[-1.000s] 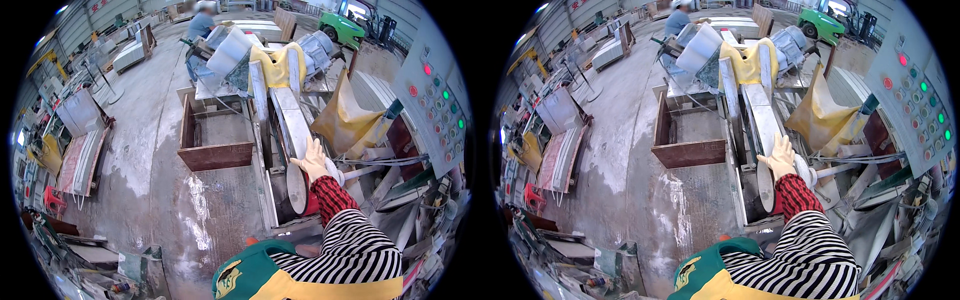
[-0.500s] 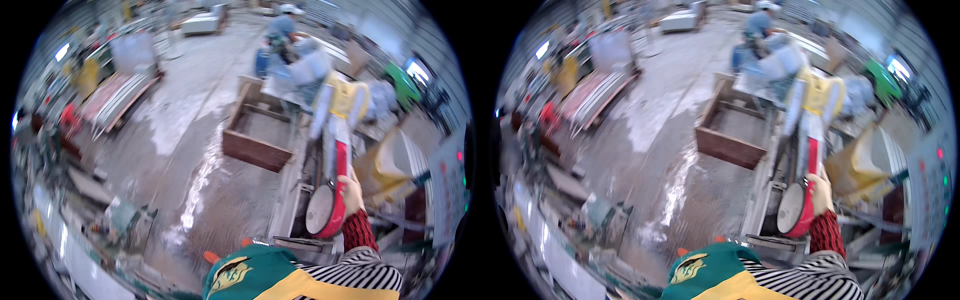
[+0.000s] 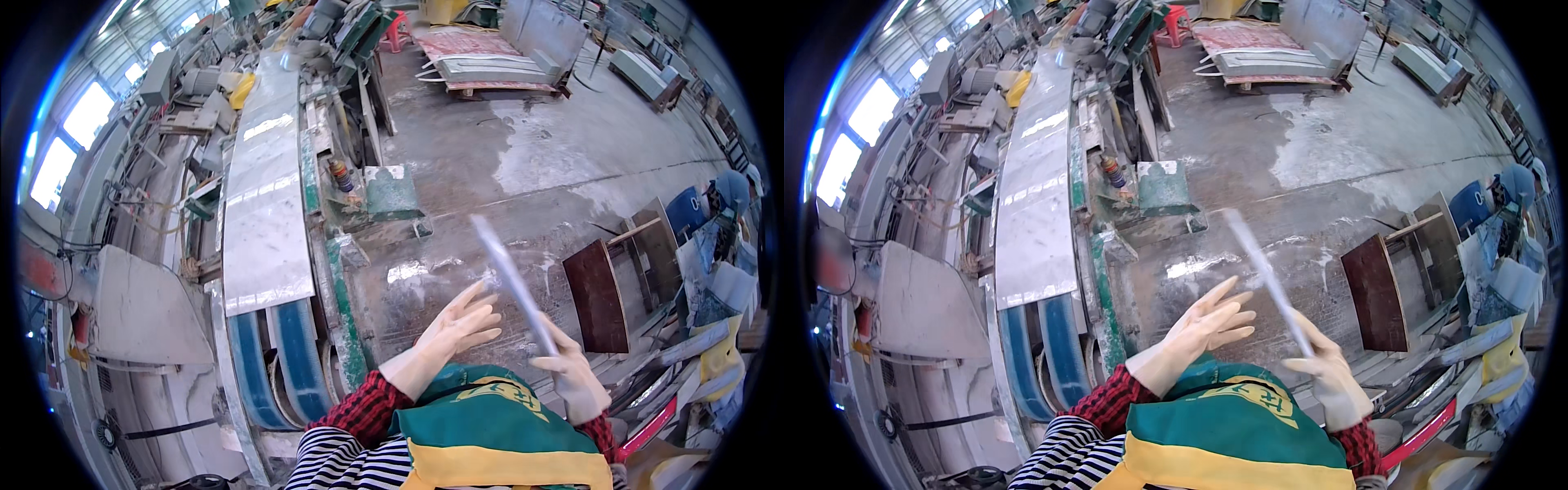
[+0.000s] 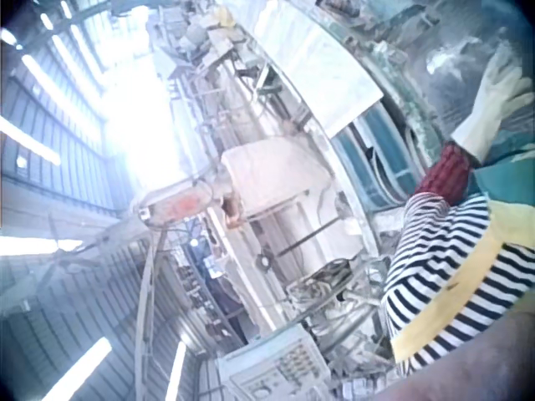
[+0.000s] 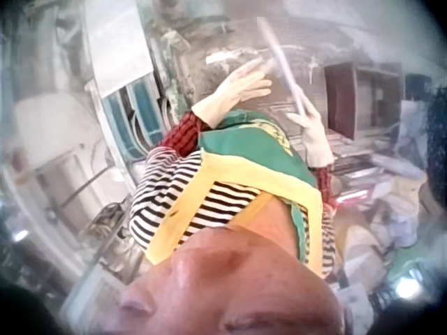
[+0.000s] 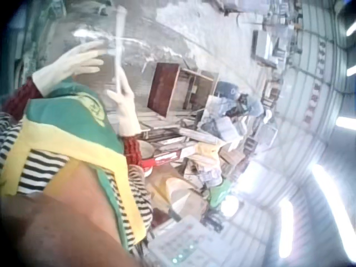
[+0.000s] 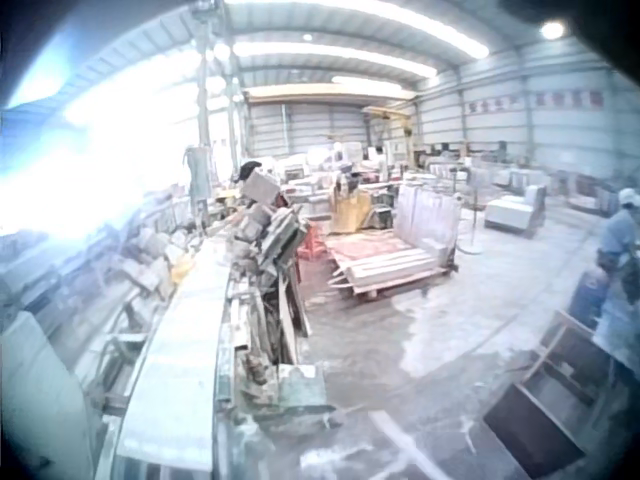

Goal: The person operates a grinding machine to polish the edges of rectangular metal sheets. They repeatedly pick up a sheet, press it against the rotating wheel, and place it back on the conveyor belt. The process is continuous and repetitive.

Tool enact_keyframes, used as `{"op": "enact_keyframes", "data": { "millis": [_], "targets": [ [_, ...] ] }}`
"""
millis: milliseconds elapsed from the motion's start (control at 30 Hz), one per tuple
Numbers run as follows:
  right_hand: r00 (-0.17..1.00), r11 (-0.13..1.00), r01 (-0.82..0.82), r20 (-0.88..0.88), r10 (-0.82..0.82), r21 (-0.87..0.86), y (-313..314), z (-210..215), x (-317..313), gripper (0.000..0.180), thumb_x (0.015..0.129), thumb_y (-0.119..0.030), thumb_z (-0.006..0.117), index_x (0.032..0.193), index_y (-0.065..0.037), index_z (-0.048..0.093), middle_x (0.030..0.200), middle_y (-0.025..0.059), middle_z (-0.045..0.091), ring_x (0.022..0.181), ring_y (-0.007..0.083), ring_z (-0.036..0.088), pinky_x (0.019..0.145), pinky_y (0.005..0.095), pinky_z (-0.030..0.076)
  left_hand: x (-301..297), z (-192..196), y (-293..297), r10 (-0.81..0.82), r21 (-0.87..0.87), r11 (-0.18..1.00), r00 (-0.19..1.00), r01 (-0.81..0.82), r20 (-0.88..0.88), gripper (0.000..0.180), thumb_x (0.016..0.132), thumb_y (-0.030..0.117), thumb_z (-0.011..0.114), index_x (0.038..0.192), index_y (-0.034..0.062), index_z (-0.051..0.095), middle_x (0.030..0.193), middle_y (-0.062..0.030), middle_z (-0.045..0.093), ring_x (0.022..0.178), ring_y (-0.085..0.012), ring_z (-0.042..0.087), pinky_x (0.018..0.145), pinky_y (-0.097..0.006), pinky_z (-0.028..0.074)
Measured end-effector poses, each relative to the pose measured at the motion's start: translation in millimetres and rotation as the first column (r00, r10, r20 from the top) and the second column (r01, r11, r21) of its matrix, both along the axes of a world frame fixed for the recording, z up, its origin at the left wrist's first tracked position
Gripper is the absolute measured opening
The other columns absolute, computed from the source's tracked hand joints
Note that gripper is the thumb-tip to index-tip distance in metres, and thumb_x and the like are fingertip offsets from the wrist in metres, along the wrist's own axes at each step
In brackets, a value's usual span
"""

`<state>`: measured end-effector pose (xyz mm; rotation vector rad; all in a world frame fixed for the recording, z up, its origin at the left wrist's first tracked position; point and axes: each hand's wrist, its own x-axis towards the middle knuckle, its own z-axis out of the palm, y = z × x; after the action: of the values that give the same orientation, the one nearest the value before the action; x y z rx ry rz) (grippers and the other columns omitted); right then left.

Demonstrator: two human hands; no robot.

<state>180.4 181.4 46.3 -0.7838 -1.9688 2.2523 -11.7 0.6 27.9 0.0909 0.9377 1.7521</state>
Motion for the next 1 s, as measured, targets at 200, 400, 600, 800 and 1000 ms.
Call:
{"op": "enact_keyframes", "data": {
  "millis": [200, 400, 600, 800, 1000],
  "targets": [
    [0.692, 0.171, -0.341, 0.123, 0.711, 0.924, -69.6, 60.6, -170.8, 0.068, 0.062, -0.016, 0.086, 0.125, -0.011, 0.063, 0.141, 0.0139, 0.05, 0.126, 0.0371, 0.049, 0.107, 0.0466, 0.043, -28.2, 2.4, -87.3, 0.587, 0.113, 0.805, 0.809, -0.582, -0.017, 0.041, 0.102, 0.009, 0.052, 0.14, 0.0007, 0.041, 0.137, -0.0184, 0.055, 0.125, -0.033, 0.058, 0.104, -0.05, 0.051],
    [0.456, 0.128, -0.242, -0.004, 0.89, 0.962, -137.3, 38.6, -246.6, 0.062, 0.066, -0.021, 0.084, 0.121, -0.011, 0.057, 0.133, 0.0115, 0.051, 0.121, 0.0346, 0.05, 0.102, 0.0449, 0.044, -48.3, -27.5, -190.0, 0.882, -0.025, 0.465, 0.465, -0.885, -0.074, 0.046, 0.096, 0.003, 0.054, 0.14, 0.0033, 0.039, 0.128, -0.0169, 0.057, 0.115, -0.0319, 0.062, 0.093, -0.05, 0.055],
    [0.569, 0.245, -0.436, 0.054, 0.821, 0.866, -142.7, -1.3, -248.6, 0.059, 0.072, -0.02, 0.083, 0.124, -0.009, 0.058, 0.134, 0.0162, 0.055, 0.124, 0.0359, 0.053, 0.107, 0.0413, 0.045, -68.7, -80.6, -287.4, 0.935, -0.14, 0.319, 0.336, -0.937, -0.117, 0.034, 0.096, 0.005, 0.059, 0.128, 0.0063, 0.046, 0.109, -0.0087, 0.058, 0.088, -0.0209, 0.06, 0.072, -0.034, 0.048],
    [0.752, 0.4, -0.501, 0.158, 0.64, 0.767, -124.2, -44.4, -229.6, 0.054, 0.082, -0.015, 0.08, 0.132, -0.01, 0.061, 0.14, 0.0184, 0.057, 0.135, 0.0361, 0.05, 0.112, 0.0424, 0.041, -90.0, -128.4, -323.9, 0.938, -0.147, 0.332, 0.343, -0.932, -0.053, 0.043, 0.095, 0.0, 0.057, 0.135, 0.0022, 0.042, 0.128, -0.0177, 0.054, 0.114, -0.0315, 0.061, 0.098, -0.052, 0.053],
    [0.766, 0.447, -0.526, 0.175, 0.618, 0.724, -129.0, -53.2, -231.6, 0.052, 0.083, -0.012, 0.079, 0.132, -0.009, 0.062, 0.141, 0.0175, 0.057, 0.134, 0.0352, 0.051, 0.112, 0.0434, 0.041, -109.8, -131.4, -308.8, 0.932, -0.206, 0.345, 0.36, -0.916, -0.041, 0.04, 0.096, -0.002, 0.054, 0.134, 0.0038, 0.041, 0.127, -0.0161, 0.056, 0.118, -0.0322, 0.062, 0.096, -0.05, 0.055]
  ]
}}
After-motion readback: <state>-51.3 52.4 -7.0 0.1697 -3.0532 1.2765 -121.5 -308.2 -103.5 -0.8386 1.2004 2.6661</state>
